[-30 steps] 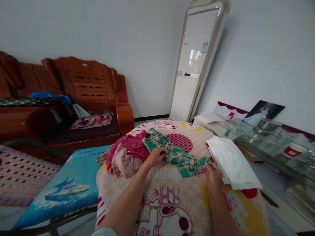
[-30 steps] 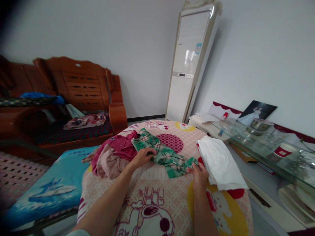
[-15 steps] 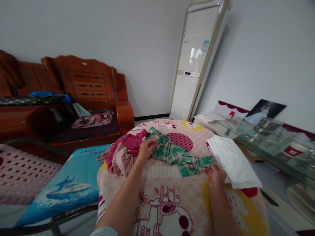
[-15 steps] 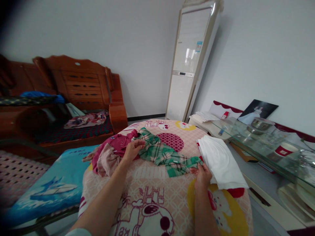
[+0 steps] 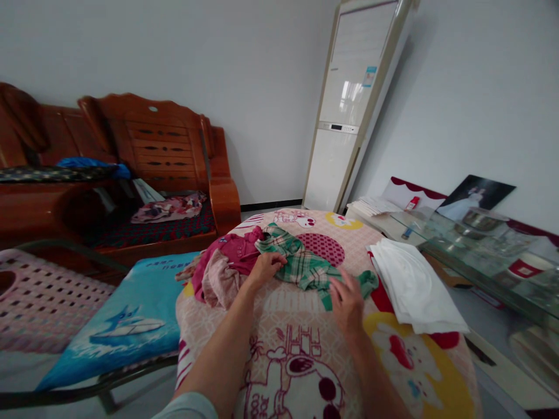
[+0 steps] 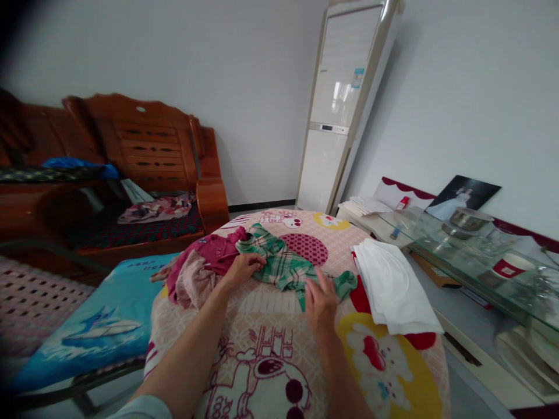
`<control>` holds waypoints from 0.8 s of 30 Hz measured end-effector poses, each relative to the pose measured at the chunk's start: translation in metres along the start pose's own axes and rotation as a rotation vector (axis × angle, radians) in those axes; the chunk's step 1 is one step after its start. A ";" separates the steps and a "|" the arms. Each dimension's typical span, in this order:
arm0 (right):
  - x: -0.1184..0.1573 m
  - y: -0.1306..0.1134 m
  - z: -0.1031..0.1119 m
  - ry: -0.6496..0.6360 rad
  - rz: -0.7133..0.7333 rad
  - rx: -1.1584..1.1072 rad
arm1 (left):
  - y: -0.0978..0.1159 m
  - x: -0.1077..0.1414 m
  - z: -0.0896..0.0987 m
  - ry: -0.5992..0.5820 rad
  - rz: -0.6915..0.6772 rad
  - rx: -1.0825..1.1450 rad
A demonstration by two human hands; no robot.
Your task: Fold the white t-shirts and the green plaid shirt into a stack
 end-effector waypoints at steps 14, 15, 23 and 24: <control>0.022 -0.006 -0.073 -0.392 -0.199 -0.548 | -0.020 -0.006 -0.002 0.021 0.057 0.268; 0.023 -0.002 -0.073 -0.395 -0.251 -0.601 | -0.022 -0.006 -0.003 0.023 0.071 0.293; 0.027 0.013 -0.076 -0.368 -0.442 -0.833 | -0.009 -0.004 0.008 0.101 0.007 0.279; 0.027 0.014 -0.077 -0.364 -0.453 -0.849 | -0.002 -0.002 0.009 0.100 -0.029 0.246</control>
Point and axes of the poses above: each hand's wrist, its own x-axis away from the middle knuckle, its own z-axis out of the back of the hand, y = z × x, the point moved 9 cm from there along -x, towards the middle knuckle, and after that the axes turned 7 degrees about z, right-handed, at the moved point
